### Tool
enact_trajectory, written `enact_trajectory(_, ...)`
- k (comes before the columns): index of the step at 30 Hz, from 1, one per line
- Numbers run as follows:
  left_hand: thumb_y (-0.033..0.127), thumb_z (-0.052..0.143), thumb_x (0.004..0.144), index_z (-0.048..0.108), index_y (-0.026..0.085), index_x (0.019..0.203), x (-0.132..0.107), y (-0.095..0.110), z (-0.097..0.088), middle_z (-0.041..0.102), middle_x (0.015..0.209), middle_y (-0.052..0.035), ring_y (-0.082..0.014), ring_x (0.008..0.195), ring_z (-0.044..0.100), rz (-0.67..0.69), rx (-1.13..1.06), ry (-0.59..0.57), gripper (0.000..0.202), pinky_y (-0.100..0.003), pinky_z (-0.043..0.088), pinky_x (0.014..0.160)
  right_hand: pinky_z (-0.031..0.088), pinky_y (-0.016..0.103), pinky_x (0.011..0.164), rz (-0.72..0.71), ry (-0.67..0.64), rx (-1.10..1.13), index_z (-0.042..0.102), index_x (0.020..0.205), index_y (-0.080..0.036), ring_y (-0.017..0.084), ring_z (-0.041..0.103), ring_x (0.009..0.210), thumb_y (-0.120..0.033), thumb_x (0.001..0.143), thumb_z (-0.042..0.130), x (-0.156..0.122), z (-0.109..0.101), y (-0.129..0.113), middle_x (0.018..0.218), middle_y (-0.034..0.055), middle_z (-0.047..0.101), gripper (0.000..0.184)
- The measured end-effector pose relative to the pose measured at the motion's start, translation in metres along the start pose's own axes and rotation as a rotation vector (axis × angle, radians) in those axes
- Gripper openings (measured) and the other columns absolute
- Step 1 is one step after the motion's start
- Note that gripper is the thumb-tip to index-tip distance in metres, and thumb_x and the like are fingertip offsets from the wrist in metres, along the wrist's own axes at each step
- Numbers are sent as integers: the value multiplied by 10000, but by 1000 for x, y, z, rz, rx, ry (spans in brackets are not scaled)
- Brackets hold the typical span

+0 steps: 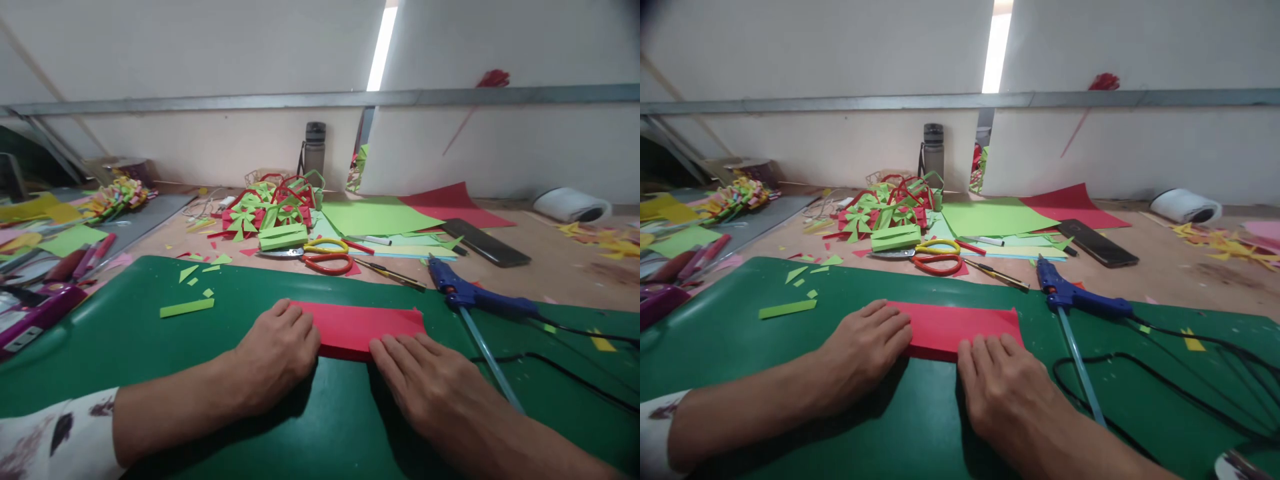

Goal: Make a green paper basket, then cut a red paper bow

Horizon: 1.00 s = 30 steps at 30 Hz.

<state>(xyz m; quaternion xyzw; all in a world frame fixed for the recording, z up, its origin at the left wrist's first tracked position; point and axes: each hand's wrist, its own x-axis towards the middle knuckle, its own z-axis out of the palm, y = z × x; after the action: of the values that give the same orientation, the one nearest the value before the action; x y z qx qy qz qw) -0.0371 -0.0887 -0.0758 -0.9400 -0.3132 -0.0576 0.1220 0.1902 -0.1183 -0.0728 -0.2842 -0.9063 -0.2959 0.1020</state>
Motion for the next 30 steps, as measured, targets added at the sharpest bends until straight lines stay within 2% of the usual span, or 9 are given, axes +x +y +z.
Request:
enact_trajectory(4, 113, 381, 874, 583, 138, 824, 5, -6, -7, 664, 815, -91, -202, 775, 607, 20, -18, 144, 210, -411, 438, 826, 443, 412, 688, 49, 55, 13, 629, 989, -50, 274, 644, 754, -54, 862, 384, 7, -5, 8, 853, 171, 704, 277)
enact_trajectory(8, 127, 415, 874, 606, 150, 797, 8, -13, -29, 686, 815, -66, -178, 754, 618, 22, -156, 384, 206, -378, 448, 822, 423, 319, 592, 176, 59, 191, 640, 799, -114, 191, 585, 588, -33, 856, 351, 12, -15, 24, 656, 88, 659, 305)
enact_trajectory(10, 200, 481, 867, 621, 163, 834, 9, -21, -41, 692, 833, -54, -177, 774, 623, -134, -419, 530, 149, -331, 471, 768, 430, 292, 577, 359, 52, 423, 633, 784, -138, 176, 586, 600, -89, 874, 357, 15, -22, 36, 666, 68, 658, 295)
enact_trajectory(13, 385, 492, 863, 583, 175, 1063, 12, -32, -51, 676, 995, -78, -210, 878, 629, -443, -1139, 658, 304, -329, 499, 738, 470, 282, 619, 690, -42, 1015, 635, 851, -165, 182, 626, 730, -233, 881, 429, 22, -29, 50, 810, 52, 685, 218)
enact_trajectory(15, 491, 436, 860, 551, 171, 1135, 16, -34, -48, 655, 1069, -109, -249, 931, 626, -531, -1643, 623, 437, -367, 507, 738, 471, 262, 544, 872, -123, 1501, 643, 862, -162, 172, 631, 646, -330, 830, 523, 27, -28, 52, 750, 38, 684, 209)
enact_trajectory(16, 524, 466, 831, 558, 170, 1129, 18, -32, -44, 654, 1072, -122, -271, 939, 627, -527, -1830, 519, 472, -384, 509, 734, 457, 247, 508, 943, -136, 1693, 647, 873, -158, 153, 614, 575, -369, 789, 579, 29, -25, 50, 702, 28, 678, 237)
enact_trajectory(19, 370, 666, 743, 582, 181, 1140, 23, -17, -25, 608, 1185, -129, -294, 1044, 586, -449, -1946, 257, 448, -368, 493, 776, 439, 221, 506, 972, -158, 1941, 675, 825, -148, 117, 580, 519, -402, 666, 719, 30, -13, 40, 651, 10, 670, 302)
enact_trajectory(22, 432, 671, 728, 633, 133, 1061, 27, -1, -9, 665, 1048, -151, -290, 939, 630, -434, -2036, 181, 449, -403, 496, 785, 432, 216, 531, 983, -187, 1961, 659, 795, -152, 115, 585, 555, -384, 686, 716, 27, -3, 29, 679, 4, 671, 263)
enact_trajectory(30, 423, 585, 777, 640, 67, 823, 34, 7, -8, 642, 648, -103, -195, 528, 617, -825, -1970, 220, 362, -309, 506, 481, 376, 212, 476, 1028, -239, 1773, 608, 684, -146, 100, 474, 500, -585, 809, 496, 22, -5, 28, 584, -9, 563, 470)
